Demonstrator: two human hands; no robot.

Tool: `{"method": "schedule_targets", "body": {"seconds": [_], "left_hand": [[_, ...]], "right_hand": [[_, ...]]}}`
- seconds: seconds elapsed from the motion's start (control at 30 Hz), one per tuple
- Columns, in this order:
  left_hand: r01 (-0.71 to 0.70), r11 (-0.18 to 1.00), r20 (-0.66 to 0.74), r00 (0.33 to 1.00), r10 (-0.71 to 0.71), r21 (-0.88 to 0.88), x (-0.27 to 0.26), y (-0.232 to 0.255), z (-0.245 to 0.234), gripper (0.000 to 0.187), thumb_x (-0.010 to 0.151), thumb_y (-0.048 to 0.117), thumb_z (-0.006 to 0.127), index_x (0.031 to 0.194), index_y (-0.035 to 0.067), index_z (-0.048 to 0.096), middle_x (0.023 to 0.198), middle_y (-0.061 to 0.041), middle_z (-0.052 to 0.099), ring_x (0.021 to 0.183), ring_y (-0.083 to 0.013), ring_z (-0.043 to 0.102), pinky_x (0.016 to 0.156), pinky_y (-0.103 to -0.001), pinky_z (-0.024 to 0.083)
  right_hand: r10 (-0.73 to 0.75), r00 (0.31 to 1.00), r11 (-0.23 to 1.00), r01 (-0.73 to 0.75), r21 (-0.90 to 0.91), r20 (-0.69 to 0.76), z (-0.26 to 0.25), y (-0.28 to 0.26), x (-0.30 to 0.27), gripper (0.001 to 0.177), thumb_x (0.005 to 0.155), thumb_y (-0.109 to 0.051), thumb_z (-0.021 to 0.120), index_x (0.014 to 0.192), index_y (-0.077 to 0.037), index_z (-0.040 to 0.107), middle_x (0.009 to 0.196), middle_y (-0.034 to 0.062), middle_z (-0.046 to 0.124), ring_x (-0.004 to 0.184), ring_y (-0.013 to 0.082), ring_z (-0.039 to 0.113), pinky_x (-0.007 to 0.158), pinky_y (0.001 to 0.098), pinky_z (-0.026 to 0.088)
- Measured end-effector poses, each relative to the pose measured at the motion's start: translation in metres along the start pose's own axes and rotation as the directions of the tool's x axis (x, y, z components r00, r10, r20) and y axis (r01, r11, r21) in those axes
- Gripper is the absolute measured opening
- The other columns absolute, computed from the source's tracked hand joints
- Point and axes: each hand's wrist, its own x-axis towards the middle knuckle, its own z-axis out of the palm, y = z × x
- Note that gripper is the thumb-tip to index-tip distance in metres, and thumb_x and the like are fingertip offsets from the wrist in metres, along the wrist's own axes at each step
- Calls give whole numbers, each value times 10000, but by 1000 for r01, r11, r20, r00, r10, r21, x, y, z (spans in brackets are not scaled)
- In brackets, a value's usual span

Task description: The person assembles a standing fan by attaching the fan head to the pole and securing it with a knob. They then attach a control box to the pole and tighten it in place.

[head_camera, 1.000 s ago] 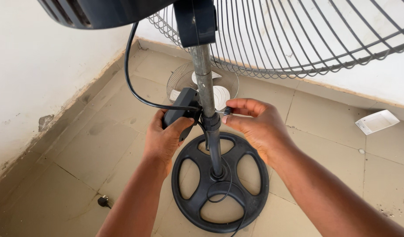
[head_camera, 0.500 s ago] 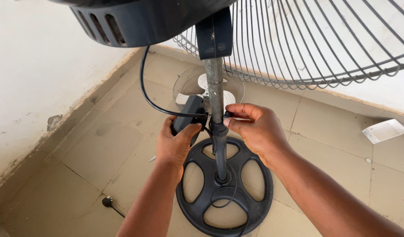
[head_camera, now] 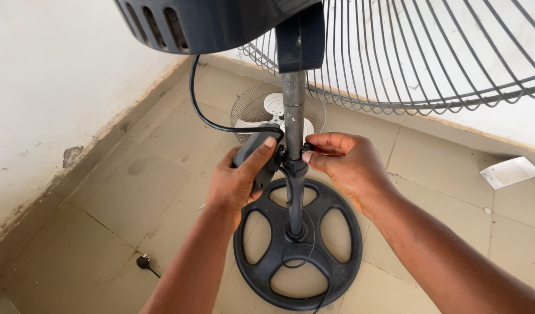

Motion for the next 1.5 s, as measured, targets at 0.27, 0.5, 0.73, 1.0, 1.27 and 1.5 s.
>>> {"method": "schedule_targets", "body": {"seconds": [0.27,0.5,0.73,1.0,1.27,1.5], "left_hand": [[-20,977,33,999,13,211,15,12,-7,842,633,715,756,1205,99,720,948,-84,707,861,-187,642,686,-378,474],[-149,978,67,988,141,146,14,0,-12,809,693,614,744,1387,209,650,1054,-62,757,906,-206,667,725,-404,500],[-38,760,-99,986,134,649,36,40,-6,1024,774,970,419,1210,88,706,975,-103,665,796,-185,532,675,-359,423],[-32,844,212,972,-97,536,43,75,-6,781,796,857,403,872,102,587,740,-48,469,624,-164,398,567,-358,361],[-268,952,478,824,304,-144,9,8,-47,943,620,299,879,1450,186,445,1103,-47,622,931,-141,582,850,-301,489],[-420,888,314,831,460,-188,40,-11,-5,725,924,601,673,1380,42,597,1189,-94,662,1147,-212,588,1058,-423,436]], "right_hand": [[-4,1000,1000,4,11,-15,4,-6,-4,396,810,-62,775,1203,-38,727,1123,94,776,1035,153,745,914,257,602],[119,993,993,-119,11,-4,2,-11,-1,360,870,-145,755,1202,-14,715,1119,112,784,989,172,761,889,268,621],[-3,1000,997,4,-73,18,1,-5,5,367,803,-42,775,1168,-64,743,1112,56,787,1021,151,752,917,282,605],[-30,999,994,31,-104,16,-3,-3,1,392,766,-7,800,1147,-90,757,1146,45,784,1056,138,741,941,288,600],[-17,998,999,16,28,60,-4,5,7,395,833,-118,776,1215,-46,708,1150,79,775,1025,165,761,921,277,627],[-10,997,998,15,-54,80,-5,1,12,396,841,-180,779,1209,-39,731,1129,76,789,998,165,759,906,293,600]]}}
